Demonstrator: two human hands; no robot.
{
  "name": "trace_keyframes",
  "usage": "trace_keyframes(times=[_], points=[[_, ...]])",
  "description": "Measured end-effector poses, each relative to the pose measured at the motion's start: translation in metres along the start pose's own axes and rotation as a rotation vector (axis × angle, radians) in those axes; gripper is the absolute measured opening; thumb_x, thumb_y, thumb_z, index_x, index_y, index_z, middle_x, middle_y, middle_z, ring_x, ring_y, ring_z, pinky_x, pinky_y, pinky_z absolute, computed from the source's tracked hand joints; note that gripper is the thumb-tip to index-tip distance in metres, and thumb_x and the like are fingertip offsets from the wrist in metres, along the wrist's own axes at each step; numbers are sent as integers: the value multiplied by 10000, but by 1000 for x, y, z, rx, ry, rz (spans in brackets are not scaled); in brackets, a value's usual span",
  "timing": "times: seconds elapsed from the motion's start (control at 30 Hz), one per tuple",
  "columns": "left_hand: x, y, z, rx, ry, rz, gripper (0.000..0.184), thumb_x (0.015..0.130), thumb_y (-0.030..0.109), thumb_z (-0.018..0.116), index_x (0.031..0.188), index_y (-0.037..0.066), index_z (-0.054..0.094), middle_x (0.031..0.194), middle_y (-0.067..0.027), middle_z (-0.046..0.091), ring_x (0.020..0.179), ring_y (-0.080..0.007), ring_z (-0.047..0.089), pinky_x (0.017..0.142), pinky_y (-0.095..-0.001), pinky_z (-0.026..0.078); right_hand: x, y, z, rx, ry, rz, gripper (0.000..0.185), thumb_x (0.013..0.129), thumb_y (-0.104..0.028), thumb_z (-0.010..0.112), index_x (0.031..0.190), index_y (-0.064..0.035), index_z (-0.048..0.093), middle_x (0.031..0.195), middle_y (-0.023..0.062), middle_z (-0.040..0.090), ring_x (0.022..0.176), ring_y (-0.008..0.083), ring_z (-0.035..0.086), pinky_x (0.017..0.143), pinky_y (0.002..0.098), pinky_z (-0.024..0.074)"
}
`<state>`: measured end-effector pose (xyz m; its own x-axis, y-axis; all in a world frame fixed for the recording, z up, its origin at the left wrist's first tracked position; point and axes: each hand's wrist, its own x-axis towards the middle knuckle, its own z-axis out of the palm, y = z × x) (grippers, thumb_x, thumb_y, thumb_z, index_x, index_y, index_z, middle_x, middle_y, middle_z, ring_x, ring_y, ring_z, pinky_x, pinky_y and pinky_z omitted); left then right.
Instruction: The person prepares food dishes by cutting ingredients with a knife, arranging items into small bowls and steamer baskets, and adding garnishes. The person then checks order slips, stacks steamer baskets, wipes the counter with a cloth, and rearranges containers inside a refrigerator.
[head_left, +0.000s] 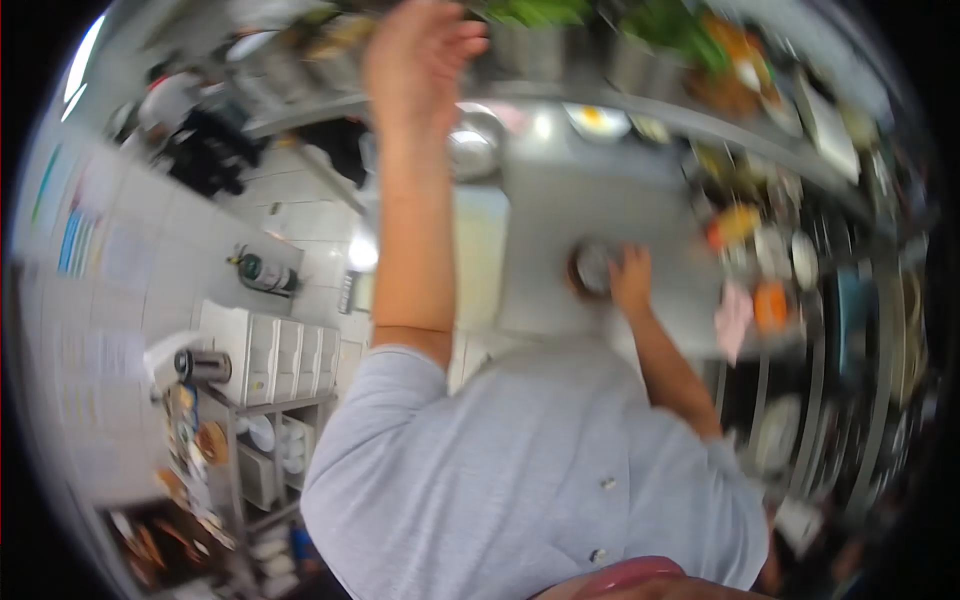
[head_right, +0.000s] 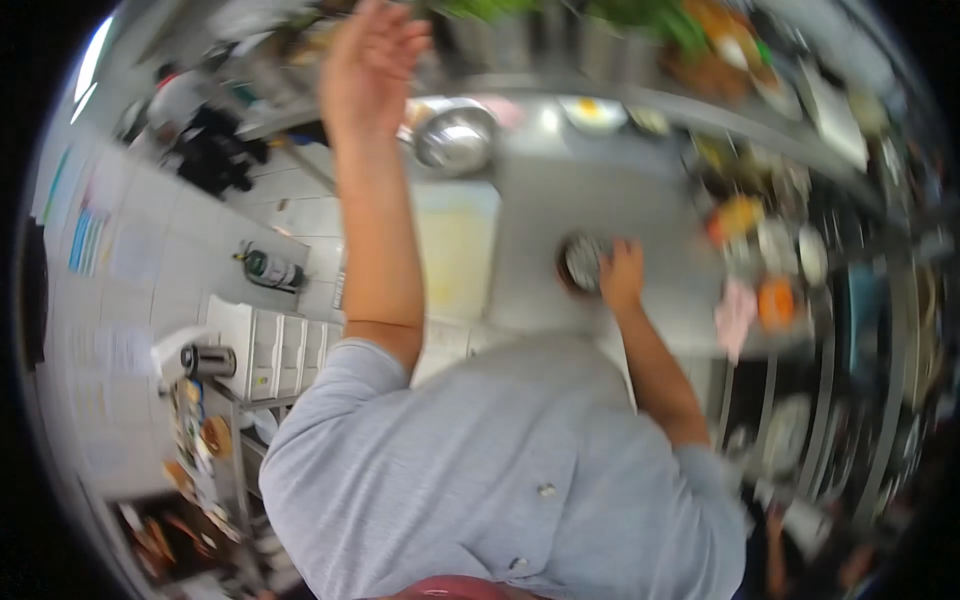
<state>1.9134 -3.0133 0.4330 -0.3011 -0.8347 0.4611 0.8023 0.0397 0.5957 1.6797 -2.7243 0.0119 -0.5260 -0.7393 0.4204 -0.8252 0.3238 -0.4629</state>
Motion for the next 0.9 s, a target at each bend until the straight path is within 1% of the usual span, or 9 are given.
trace_keyframes(times=[0.03, 0.07, 0.2, 0.27, 0.43, 0.53, 0.67, 0.8, 0.9], points=[[-20, -20, -33, 192, -182, -23, 323, 1141, 252, 586, 1352, 12, 637, 1264, -146, 724, 1164, -289, 707, 955, -442, 601, 4, -6, -11, 14, -95, 144, 523, 951, -172, 783, 1423, -8, 627, 1278, 285, 639, 1211, 494, 602, 1037, 554, 509], [-57, -18, 5, 236, -65, -63, 216, 1061, 241, 748, 1037, 30, 704, 971, -100, 772, 814, -226, 762, 746, -369, 628, 2, -1, -12, 51, -13, 126, 564, 928, -170, 801, 1436, -7, 618, 1300, 290, 658, 1214, 513, 608, 1047, 562, 513], [-168, -141, -65, 753, -558, -507, 253, 995, 198, 808, 1156, 15, 737, 931, -77, 758, 804, -171, 725, 734, -334, 598, 9, -5, -37, 18, -92, 352, 554, 936, -199, 809, 1427, -7, 640, 1355, 288, 688, 1242, 493, 662, 1028, 546, 552], [-214, -187, -104, 1155, -784, -595, 430, 940, 261, 853, 1279, 31, 723, 1102, -139, 763, 986, -297, 745, 874, -417, 602, 14, 1, -36, 121, -84, 239, 513, 944, -219, 805, 1385, 9, 677, 1297, 301, 725, 1200, 473, 704, 1024, 527, 570], [-310, -250, -154, 1251, -981, -145, 630, 839, 223, 876, 1411, 54, 671, 1579, -322, 500, 1467, -538, 470, 1223, -583, 419, 16, -2, -116, 238, -10, 298, 435, 1001, -209, 729, 1370, 15, 678, 1173, 281, 766, 1110, 457, 741, 981, 485, 580], [-327, -251, -147, 1253, -904, -94, 539, 871, 215, 855, 1351, 43, 684, 1529, -324, 521, 1435, -538, 475, 1202, -585, 414, 33, -30, -276, 112, 327, 478, 335, 1022, -178, 722, 1321, -33, 681, 1070, 239, 762, 1012, 367, 760, 913, 439, 577], [-320, -240, -111, 1178, -808, -104, 389, 899, 187, 839, 1232, 17, 729, 1422, -267, 588, 1356, -488, 546, 1154, -559, 456, 86, 38, -465, -80, 1087, 141, 221, 1051, -96, 700, 1252, -5, 689, 993, 170, 773, 874, 251, 751, 827, 373, 581], [-287, -255, -22, 1081, -746, -196, 299, 923, 202, 809, 1146, 9, 765, 1320, -205, 658, 1274, -432, 624, 1073, -518, 513, 171, 109, -575, -446, 1000, 100, 233, 1080, -206, 623, 1277, -88, 662, 1041, 255, 769, 978, 462, 755, 841, 531, 586], [-258, -276, 94, 954, -771, -89, 277, 917, 121, 814, 1160, -2, 759, 1253, -184, 692, 1102, -357, 688, 935, -443, 574, 231, 178, -611, -635, 492, 291, 208, 1056, -203, 560, 1240, -130, 625, 1039, 274, 767, 1012, 506, 732, 869, 621, 562]])
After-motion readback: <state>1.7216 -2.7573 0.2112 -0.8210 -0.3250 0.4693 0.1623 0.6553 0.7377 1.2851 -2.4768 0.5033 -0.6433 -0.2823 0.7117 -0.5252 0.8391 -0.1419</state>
